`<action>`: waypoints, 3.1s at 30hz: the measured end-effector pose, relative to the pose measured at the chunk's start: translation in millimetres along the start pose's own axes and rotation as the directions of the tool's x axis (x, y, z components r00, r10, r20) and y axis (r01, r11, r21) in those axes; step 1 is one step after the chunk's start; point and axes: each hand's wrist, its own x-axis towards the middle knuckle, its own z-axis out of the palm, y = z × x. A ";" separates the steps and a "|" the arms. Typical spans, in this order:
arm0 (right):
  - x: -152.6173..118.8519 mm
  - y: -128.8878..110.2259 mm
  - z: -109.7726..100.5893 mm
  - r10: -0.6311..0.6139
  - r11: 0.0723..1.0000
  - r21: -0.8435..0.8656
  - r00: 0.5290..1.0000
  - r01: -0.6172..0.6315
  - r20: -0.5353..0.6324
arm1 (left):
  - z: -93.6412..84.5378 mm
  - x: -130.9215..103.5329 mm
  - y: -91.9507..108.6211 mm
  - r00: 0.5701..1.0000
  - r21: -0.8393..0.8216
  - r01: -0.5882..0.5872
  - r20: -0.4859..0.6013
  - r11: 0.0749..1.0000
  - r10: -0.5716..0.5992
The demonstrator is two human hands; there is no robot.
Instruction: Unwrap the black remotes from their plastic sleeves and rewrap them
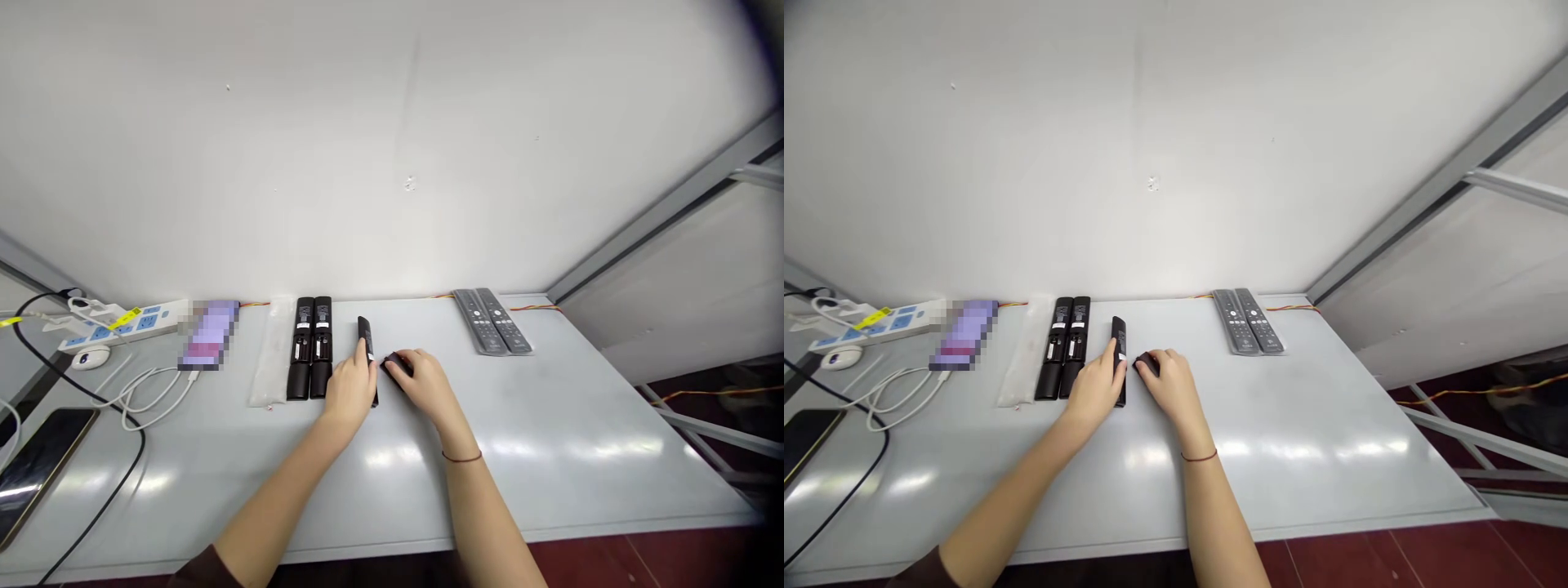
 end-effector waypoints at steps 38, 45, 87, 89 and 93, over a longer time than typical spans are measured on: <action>-1.2 -2.7 4.5 -0.007 0.998 -0.057 1.000 0.007 -0.007 | -26.5 1.3 -41.4 0.956 0.376 -0.280 0.027 0.883 0.291; -1.7 -1.9 4.9 -0.011 0.998 -0.063 1.000 0.011 -0.010 | -26.6 6.1 -45.4 0.957 0.374 -0.267 -0.008 0.888 0.291; -13.7 -25.4 27.4 -0.445 0.887 0.188 0.889 0.421 0.109 | -58.2 -28.1 -76.6 0.994 0.119 -0.110 -0.002 0.987 0.111; -13.5 -24.5 30.4 -0.441 0.891 0.164 0.893 0.423 0.088 | -56.2 -33.3 -71.7 0.996 0.151 -0.086 0.025 0.985 0.083; -13.7 -23.3 34.4 -0.448 0.888 0.148 0.892 0.436 0.065 | -52.0 -38.4 -62.7 0.998 0.243 -0.044 0.060 0.969 0.030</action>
